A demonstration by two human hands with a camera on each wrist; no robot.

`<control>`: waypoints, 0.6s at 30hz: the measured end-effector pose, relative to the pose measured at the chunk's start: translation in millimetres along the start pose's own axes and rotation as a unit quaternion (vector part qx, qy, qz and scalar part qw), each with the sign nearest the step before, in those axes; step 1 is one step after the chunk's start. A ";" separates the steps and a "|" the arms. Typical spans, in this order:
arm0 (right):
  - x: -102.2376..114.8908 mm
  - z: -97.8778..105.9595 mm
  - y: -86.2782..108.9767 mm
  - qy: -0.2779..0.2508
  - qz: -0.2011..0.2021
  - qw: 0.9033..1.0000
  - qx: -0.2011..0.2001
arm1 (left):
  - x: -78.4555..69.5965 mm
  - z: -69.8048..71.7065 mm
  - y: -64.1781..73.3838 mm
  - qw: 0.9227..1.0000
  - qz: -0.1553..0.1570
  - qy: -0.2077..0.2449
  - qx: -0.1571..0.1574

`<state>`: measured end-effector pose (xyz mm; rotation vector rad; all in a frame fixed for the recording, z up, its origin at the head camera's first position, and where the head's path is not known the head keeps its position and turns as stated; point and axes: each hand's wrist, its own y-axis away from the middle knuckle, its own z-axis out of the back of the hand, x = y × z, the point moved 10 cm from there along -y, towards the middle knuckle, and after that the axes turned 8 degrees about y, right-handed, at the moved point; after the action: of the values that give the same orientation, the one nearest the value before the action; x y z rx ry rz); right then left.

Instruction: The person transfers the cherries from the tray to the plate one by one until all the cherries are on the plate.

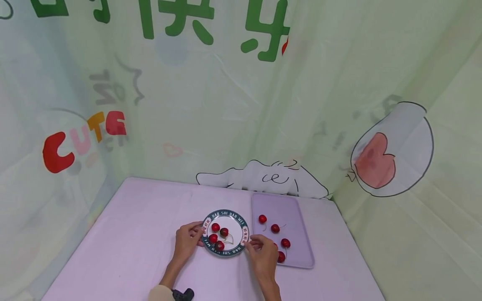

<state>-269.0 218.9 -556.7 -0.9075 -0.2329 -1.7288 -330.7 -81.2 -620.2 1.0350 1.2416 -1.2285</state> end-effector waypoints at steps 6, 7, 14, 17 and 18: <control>-31.1 -2.8 -6.7 0.012 -0.016 1.000 -0.014 | 0.9 -1.2 -0.3 1.000 -0.005 0.001 0.005; -32.4 -0.5 -7.0 0.014 -0.018 1.000 -0.014 | 1.2 -1.0 -0.9 1.000 -0.006 0.002 0.004; -12.7 31.8 -6.1 0.007 -0.013 1.000 -0.005 | 2.0 0.5 -3.3 1.000 -0.003 0.000 -0.001; -9.2 42.3 -6.4 0.009 -0.018 1.000 -0.002 | 1.3 0.0 -2.6 1.000 -0.002 0.000 0.000; -8.8 45.0 -6.6 0.011 -0.020 1.000 -0.001 | 1.1 -0.2 -2.3 1.000 -0.002 0.000 0.001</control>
<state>-253.6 253.4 -529.9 -0.8889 -0.2365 -1.7754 -333.1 -81.3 -621.1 1.0331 1.2435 -1.2331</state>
